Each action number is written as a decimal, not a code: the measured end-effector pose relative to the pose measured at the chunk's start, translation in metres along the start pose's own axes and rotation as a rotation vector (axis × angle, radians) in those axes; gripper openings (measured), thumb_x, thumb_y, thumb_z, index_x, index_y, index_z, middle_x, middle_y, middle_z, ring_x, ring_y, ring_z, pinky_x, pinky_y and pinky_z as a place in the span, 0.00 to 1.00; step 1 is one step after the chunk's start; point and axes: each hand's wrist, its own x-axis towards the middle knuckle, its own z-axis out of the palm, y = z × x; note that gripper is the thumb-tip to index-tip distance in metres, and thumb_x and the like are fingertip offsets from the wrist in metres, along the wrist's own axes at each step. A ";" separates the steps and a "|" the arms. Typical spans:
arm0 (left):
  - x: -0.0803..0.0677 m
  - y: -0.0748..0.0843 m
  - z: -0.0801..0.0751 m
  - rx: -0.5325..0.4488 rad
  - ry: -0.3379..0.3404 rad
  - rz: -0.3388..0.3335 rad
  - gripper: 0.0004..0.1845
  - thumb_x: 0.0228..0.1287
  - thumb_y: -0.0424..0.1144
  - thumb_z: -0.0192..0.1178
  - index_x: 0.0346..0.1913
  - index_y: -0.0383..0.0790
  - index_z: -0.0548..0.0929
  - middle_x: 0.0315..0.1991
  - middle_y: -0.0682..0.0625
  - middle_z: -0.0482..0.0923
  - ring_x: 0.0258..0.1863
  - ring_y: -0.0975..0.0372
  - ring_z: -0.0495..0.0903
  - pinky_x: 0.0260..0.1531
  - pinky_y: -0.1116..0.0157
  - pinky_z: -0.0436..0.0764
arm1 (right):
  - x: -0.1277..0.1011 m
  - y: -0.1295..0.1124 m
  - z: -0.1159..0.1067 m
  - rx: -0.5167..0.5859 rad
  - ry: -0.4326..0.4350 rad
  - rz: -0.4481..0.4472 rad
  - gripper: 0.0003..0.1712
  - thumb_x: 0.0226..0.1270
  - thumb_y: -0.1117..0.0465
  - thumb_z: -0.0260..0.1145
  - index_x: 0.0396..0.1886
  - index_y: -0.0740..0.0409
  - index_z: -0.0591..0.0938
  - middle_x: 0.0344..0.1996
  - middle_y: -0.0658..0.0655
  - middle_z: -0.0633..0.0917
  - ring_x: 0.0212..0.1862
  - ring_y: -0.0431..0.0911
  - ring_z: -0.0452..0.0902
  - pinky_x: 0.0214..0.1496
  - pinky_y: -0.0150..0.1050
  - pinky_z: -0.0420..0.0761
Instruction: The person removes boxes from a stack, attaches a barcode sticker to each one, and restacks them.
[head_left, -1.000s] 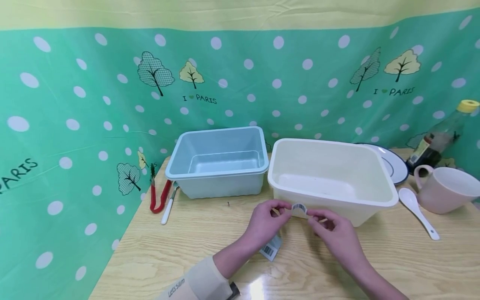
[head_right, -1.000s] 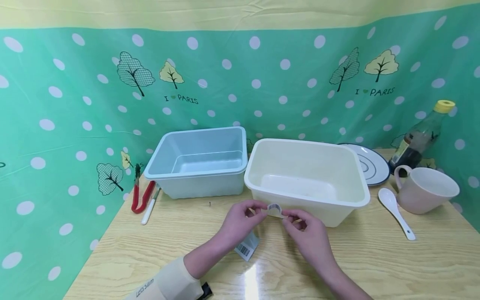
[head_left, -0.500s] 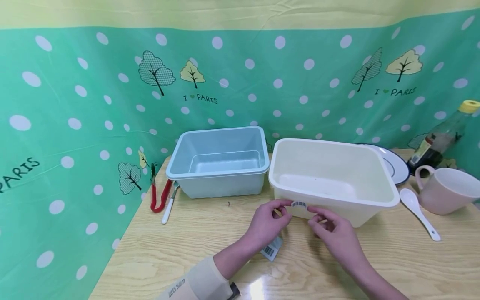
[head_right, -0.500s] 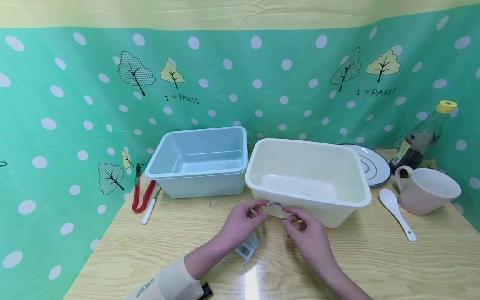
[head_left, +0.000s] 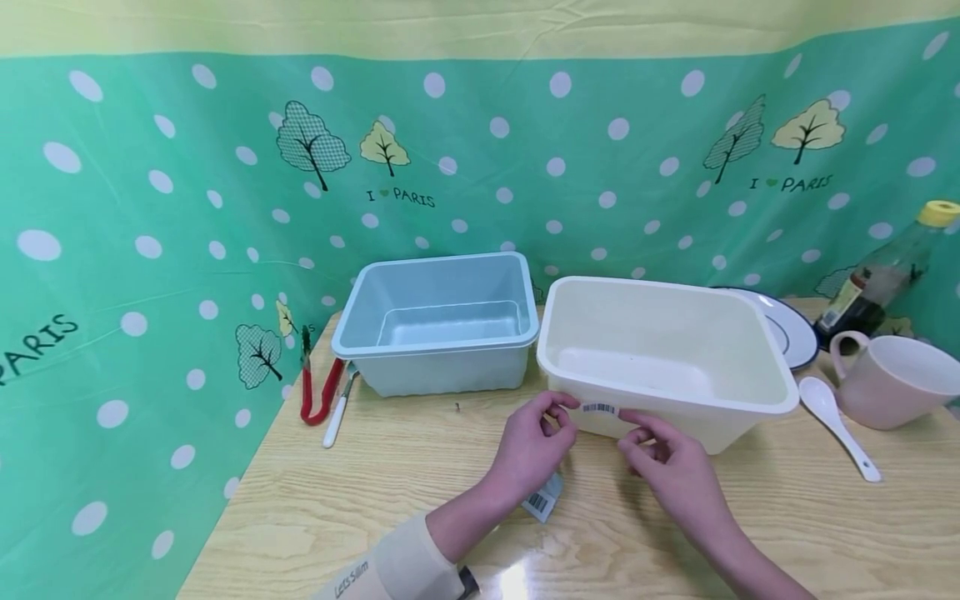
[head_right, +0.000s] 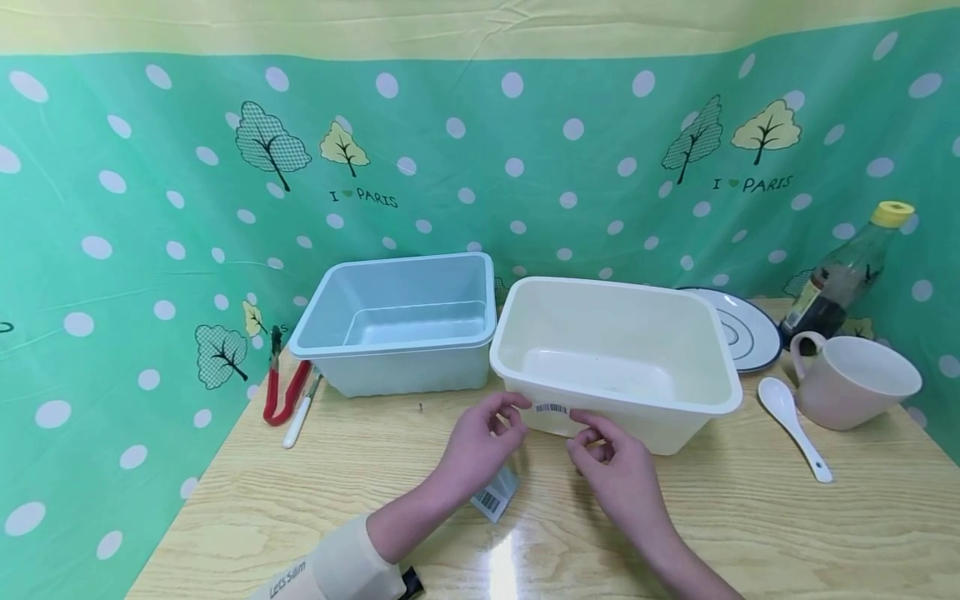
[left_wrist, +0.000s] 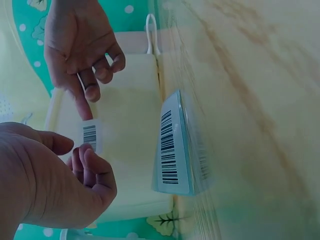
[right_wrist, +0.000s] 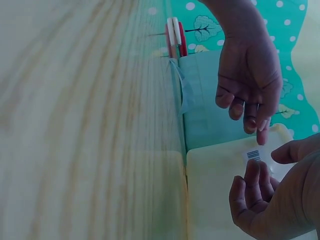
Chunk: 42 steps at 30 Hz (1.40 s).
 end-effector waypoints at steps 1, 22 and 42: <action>0.000 0.000 0.000 0.000 -0.003 0.008 0.14 0.63 0.30 0.61 0.51 0.43 0.84 0.30 0.57 0.75 0.22 0.69 0.70 0.20 0.73 0.71 | 0.000 0.000 0.000 -0.001 0.000 -0.001 0.24 0.70 0.62 0.68 0.64 0.59 0.80 0.39 0.58 0.84 0.31 0.49 0.81 0.28 0.35 0.77; 0.001 -0.002 -0.001 0.077 -0.137 -0.006 0.20 0.66 0.33 0.62 0.60 0.49 0.82 0.34 0.57 0.76 0.18 0.68 0.70 0.16 0.71 0.71 | 0.000 -0.002 -0.001 -0.003 -0.004 0.003 0.23 0.71 0.60 0.68 0.64 0.59 0.80 0.39 0.60 0.85 0.33 0.50 0.81 0.28 0.35 0.76; 0.001 -0.002 -0.001 0.097 -0.149 -0.004 0.20 0.67 0.34 0.61 0.61 0.46 0.81 0.34 0.58 0.76 0.18 0.69 0.70 0.17 0.72 0.70 | 0.003 0.002 0.002 0.065 -0.157 0.012 0.31 0.70 0.68 0.66 0.71 0.59 0.72 0.37 0.58 0.86 0.35 0.50 0.84 0.40 0.39 0.85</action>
